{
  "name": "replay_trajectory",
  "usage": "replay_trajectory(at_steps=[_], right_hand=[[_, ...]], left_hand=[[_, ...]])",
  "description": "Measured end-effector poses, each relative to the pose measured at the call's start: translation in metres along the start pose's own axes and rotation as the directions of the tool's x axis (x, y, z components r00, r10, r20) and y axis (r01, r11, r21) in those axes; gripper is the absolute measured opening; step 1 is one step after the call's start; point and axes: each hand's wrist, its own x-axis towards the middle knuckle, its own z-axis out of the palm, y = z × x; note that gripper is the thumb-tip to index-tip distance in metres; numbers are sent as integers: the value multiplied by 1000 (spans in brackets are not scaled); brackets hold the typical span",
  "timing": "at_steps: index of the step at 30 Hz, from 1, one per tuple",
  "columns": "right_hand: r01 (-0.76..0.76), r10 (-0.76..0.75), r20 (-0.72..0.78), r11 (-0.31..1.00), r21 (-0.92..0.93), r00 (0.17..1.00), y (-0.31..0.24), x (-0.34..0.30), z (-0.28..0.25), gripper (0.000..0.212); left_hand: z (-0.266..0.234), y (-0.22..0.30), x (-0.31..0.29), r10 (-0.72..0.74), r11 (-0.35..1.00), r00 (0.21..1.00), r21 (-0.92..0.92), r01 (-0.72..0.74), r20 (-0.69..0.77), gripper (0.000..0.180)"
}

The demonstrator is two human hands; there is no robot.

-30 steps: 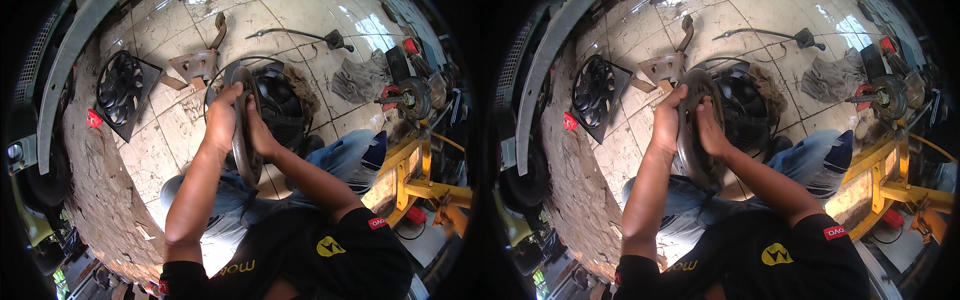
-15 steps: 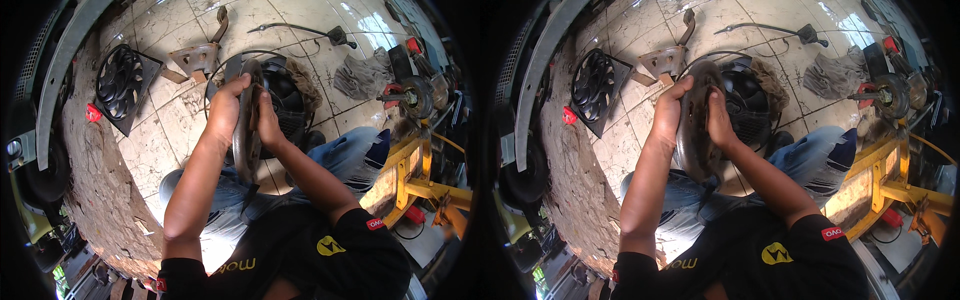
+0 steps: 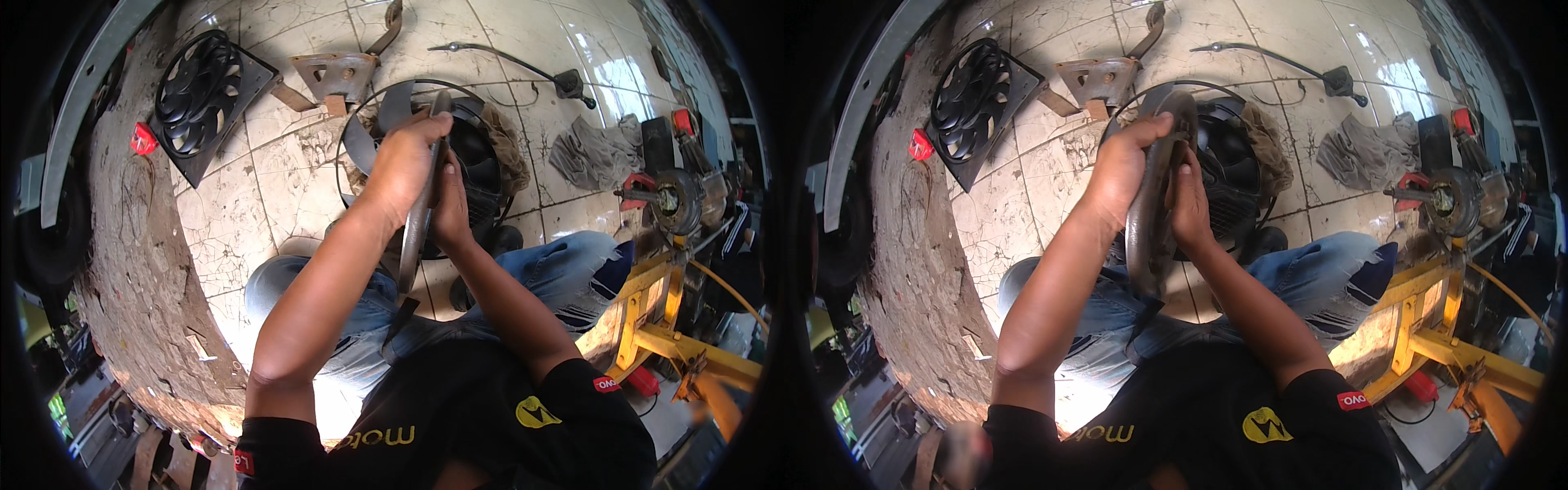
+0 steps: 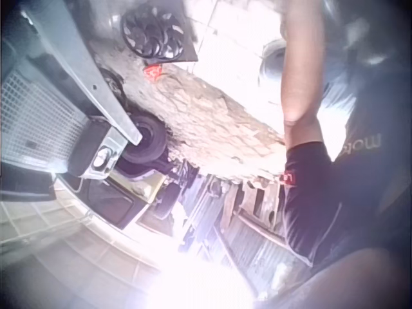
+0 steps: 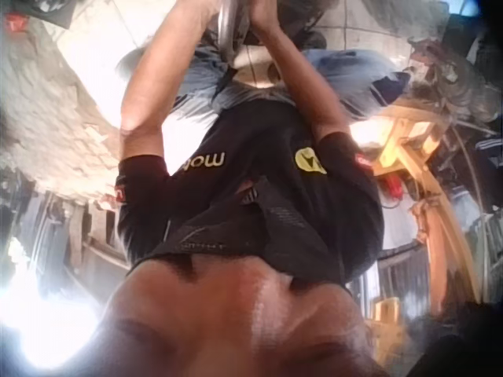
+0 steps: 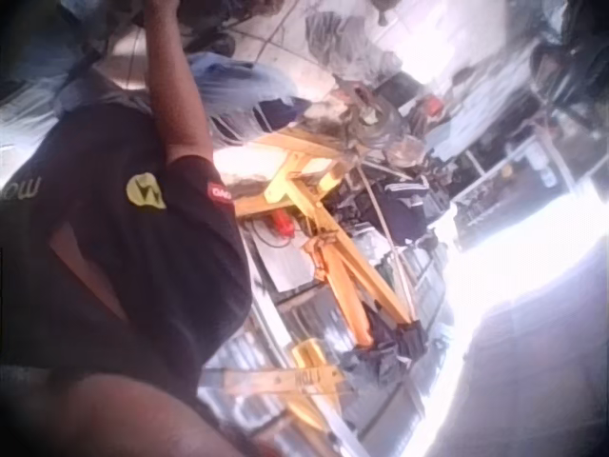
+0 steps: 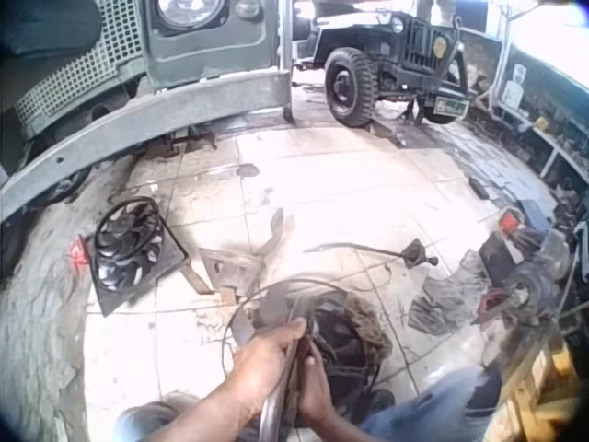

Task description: The person sits on the floor and scrubs a brake disc with a cloth, rotating it to clean different areas. The person continues wiping the disc surface repeatedly throughout the clip.

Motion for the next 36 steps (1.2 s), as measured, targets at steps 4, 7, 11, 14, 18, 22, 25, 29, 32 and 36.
replay_trajectory(at_steps=[4, 7, 11, 14, 18, 22, 25, 29, 32, 36], right_hand=[[-164, 161, 132, 986, 16, 978, -22, 9, 10, 51], [-293, 299, 103, 954, -69, 949, -24, 12, 4, 54], [-218, 217, 18, 974, 60, 976, -19, -8, 23, 57], [-288, 285, 114, 958, 6, 952, -13, 8, 3, 62], [-268, 271, 150, 963, -43, 951, -13, 16, -2, 59], [-47, 56, 130, 996, -69, 990, -27, -14, 19, 62], [-346, 373, 103, 914, -211, 922, -25, 5, 3, 67], [-259, 296, 101, 926, -276, 950, -18, 17, 1, 72], [-52, 90, 95, 937, -344, 991, -25, -7, 15, 73], [-50, 68, 48, 950, -307, 997, -20, 7, 16, 71]], left_hand=[[2, -6, 0, 69, 997, 998, 45, -69, -2, 27], [2, -4, -1, 58, 998, 998, 28, -57, -8, 27], [-3, 0, 0, -7, 995, 1000, 97, 7, -3, 29], [-2, -2, -4, -22, 999, 1000, 42, 21, 8, 30], [-3, -9, -1, 16, 1000, 999, -17, -15, 31, 32], [-4, -2, -1, -25, 1000, 999, -15, 25, 38, 25], [3, 6, -3, -74, 995, 997, -70, 76, 21, 25], [6, 7, -3, -73, 995, 997, -67, 71, -15, 24], [1, 9, -2, -88, 996, 996, -35, 88, -15, 26], [9, 17, -5, -101, 993, 995, -61, 99, -28, 27]])
